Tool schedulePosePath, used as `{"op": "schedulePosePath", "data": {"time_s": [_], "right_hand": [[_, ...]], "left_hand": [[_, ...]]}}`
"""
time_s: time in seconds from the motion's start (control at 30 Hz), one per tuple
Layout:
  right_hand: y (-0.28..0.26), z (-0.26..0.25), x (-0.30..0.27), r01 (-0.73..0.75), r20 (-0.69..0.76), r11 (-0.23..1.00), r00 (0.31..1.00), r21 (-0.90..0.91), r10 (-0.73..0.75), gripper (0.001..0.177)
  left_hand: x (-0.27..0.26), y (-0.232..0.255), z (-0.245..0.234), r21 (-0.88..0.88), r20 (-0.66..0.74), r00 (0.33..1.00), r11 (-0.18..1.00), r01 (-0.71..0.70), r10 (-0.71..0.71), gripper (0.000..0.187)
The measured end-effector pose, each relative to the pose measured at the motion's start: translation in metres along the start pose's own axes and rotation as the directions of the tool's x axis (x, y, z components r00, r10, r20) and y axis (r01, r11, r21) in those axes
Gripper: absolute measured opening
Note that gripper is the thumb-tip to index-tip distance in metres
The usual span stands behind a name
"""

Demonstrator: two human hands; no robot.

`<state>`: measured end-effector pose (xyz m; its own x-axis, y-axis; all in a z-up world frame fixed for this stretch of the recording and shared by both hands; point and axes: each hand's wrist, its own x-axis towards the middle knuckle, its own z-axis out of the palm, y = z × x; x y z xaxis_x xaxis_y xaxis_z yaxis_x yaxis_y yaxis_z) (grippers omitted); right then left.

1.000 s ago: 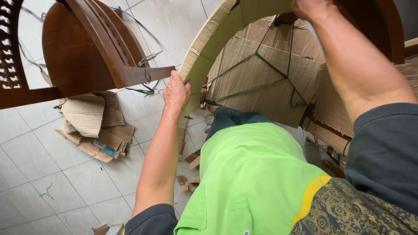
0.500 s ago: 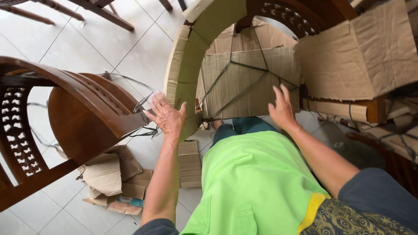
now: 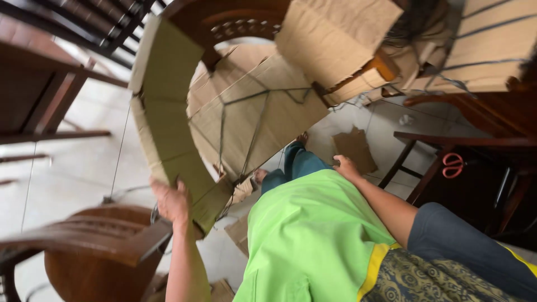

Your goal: Wrapping wooden furniture parts with cardboard and securing them with ties

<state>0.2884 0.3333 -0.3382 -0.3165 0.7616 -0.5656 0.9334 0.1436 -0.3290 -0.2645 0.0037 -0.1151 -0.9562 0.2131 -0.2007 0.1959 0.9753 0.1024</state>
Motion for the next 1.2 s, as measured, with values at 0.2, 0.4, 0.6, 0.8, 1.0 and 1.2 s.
{"op": "schedulePosePath", "data": {"time_s": [0.2, 0.4, 0.6, 0.8, 1.0, 1.2], "right_hand": [[-0.042, -0.1, -0.044, -0.368, 0.066, 0.878, 0.928, 0.306, 0.366, 0.057], [-0.062, -0.23, 0.017, -0.499, 0.118, 0.502, 0.782, 0.706, 0.612, 0.054], [-0.003, -0.314, 0.153, -0.402, 0.027, 0.42, 0.747, 0.814, 0.665, 0.069], [0.028, -0.376, 0.287, -0.433, -0.023, 0.532, 0.76, 0.727, 0.65, 0.085], [0.036, -0.391, 0.389, -0.657, 0.195, 0.286, 0.558, 0.697, 0.807, 0.102], [0.038, -0.365, 0.461, -0.578, 0.278, -0.018, 0.365, 0.816, 0.888, 0.13]], "left_hand": [[-0.012, 0.018, -0.03, 0.113, -0.07, 0.998, 0.994, 0.004, 0.004, 0.096], [-0.031, 0.13, -0.079, 0.03, -0.226, 0.97, 0.996, -0.083, 0.087, 0.111], [-0.092, 0.4, -0.103, -0.353, -0.374, 0.739, 0.65, -0.673, 0.561, 0.073], [-0.152, 0.593, -0.039, -0.285, -0.243, 0.469, 0.4, -0.871, 0.849, 0.079], [-0.193, 0.644, 0.012, -0.186, -0.016, 0.282, 0.274, -0.943, 0.959, 0.075], [-0.204, 0.638, 0.019, -0.289, 0.121, 0.288, 0.311, -0.905, 0.95, 0.071]]}}
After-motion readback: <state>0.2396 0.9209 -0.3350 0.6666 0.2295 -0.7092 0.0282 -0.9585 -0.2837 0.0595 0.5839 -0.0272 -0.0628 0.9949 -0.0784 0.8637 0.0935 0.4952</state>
